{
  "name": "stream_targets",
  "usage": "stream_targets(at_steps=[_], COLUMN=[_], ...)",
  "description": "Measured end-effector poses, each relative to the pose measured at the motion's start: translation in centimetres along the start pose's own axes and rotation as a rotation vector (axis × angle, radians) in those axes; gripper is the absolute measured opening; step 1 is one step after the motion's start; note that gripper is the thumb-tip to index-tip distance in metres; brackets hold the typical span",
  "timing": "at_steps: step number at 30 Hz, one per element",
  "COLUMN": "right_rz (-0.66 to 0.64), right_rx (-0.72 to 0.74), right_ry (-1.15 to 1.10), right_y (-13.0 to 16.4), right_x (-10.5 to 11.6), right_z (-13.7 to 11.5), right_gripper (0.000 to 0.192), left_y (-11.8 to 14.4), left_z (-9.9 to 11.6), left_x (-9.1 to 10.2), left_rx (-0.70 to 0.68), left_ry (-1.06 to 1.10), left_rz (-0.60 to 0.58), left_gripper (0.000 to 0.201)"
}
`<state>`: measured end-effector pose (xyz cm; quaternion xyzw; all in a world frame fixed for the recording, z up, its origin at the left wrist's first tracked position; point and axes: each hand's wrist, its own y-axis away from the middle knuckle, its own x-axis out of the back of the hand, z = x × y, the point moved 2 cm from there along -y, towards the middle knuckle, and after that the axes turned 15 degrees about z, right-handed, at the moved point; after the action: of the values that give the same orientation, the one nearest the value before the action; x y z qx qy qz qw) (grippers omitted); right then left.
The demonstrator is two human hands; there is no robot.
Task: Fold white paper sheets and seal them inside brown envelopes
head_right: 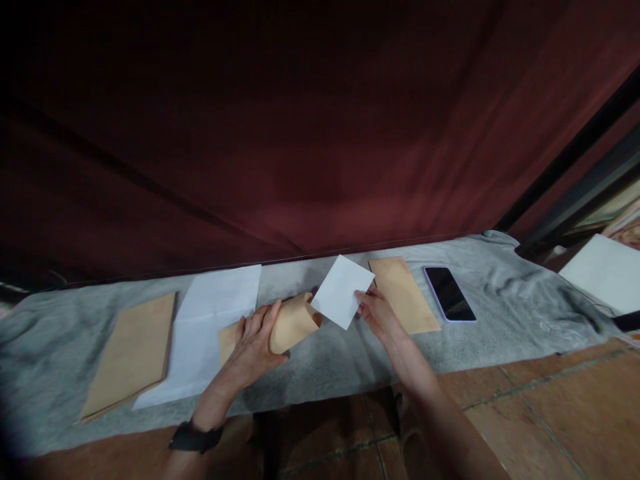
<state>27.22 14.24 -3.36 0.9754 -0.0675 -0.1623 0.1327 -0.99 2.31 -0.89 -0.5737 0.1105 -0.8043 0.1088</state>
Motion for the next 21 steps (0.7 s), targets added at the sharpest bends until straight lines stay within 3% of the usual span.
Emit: stream_targets(at_steps=[14,21], right_rz=[-0.026,0.028], right_rx=[-0.063,-0.045], right_ry=[-0.107,0.178], right_y=[0.9,0.9], right_x=[-0.6,-0.3], right_z=[0.8,0.8], right_gripper=[0.036,0.034], left_y=[0.2,0.1], left_z=[1.2,1.5], left_x=[-1.0,-1.0], left_rx=[-0.005,0.014], left_ry=[-0.004,-0.020], left_rz=[-0.132,-0.162], left_gripper=[0.119,0.119])
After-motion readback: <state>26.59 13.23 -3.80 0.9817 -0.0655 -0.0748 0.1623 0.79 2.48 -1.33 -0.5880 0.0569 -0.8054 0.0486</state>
